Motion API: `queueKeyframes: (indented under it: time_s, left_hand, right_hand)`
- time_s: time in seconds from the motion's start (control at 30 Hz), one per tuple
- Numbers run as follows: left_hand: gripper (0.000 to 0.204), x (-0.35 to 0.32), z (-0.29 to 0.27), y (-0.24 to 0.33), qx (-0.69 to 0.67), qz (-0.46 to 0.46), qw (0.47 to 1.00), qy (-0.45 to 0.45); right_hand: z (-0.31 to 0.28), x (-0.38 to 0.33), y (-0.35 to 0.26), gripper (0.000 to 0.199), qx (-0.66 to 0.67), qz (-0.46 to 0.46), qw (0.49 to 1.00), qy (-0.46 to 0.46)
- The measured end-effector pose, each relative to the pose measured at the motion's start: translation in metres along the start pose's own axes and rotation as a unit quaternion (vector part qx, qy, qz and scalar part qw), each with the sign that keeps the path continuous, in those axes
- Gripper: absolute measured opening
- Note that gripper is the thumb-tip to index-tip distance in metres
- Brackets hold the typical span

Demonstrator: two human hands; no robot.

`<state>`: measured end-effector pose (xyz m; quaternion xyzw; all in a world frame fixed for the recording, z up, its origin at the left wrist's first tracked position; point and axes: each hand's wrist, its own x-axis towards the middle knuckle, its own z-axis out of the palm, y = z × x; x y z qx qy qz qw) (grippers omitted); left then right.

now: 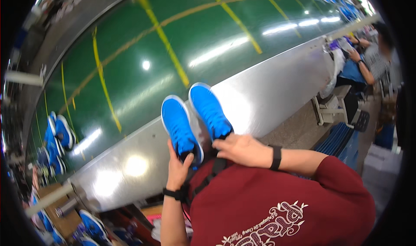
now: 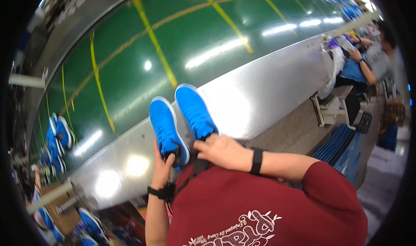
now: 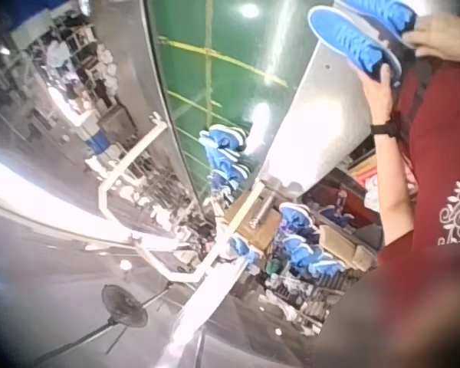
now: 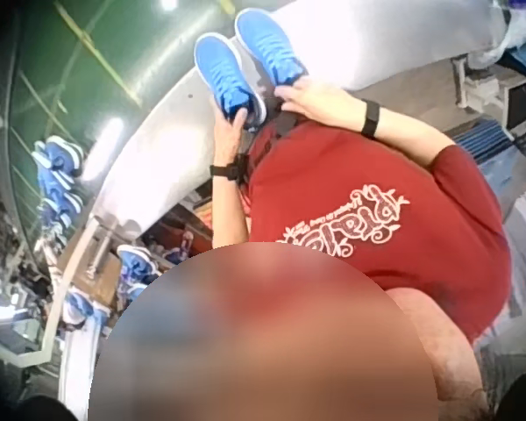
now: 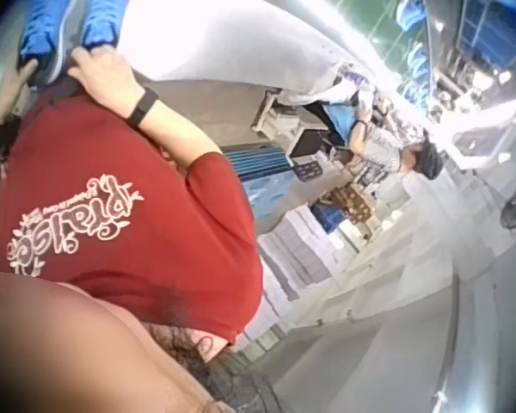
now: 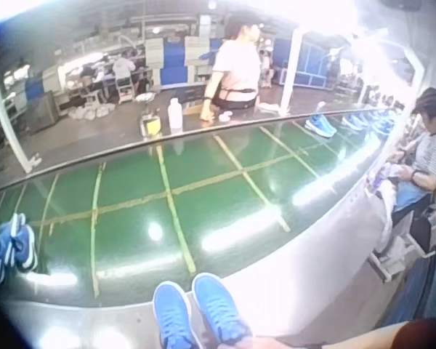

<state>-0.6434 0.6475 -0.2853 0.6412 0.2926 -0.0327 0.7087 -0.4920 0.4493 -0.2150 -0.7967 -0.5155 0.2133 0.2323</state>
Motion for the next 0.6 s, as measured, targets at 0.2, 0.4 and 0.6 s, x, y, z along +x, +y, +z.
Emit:
queueKeyframes:
  time_s: [0.2,0.4,0.6]
  left_hand:
    - [0.079,0.024,0.033,0.019,-0.040,0.063,0.990,-0.117]
    - [0.043,0.011,0.017,0.004,-0.096,-0.032,0.992,0.079]
    - [0.023,-0.074,-0.088,-0.120,-0.137,-0.010,0.894,0.427]
  right_hand:
    - [0.033,0.004,0.006,0.057,-0.043,0.004,0.999,0.032]
    - [0.032,-0.009,0.034,0.050,-0.043,0.045,0.997,0.050]
    - [0.034,-0.005,0.053,0.043,0.004,-0.013,0.998,0.068]
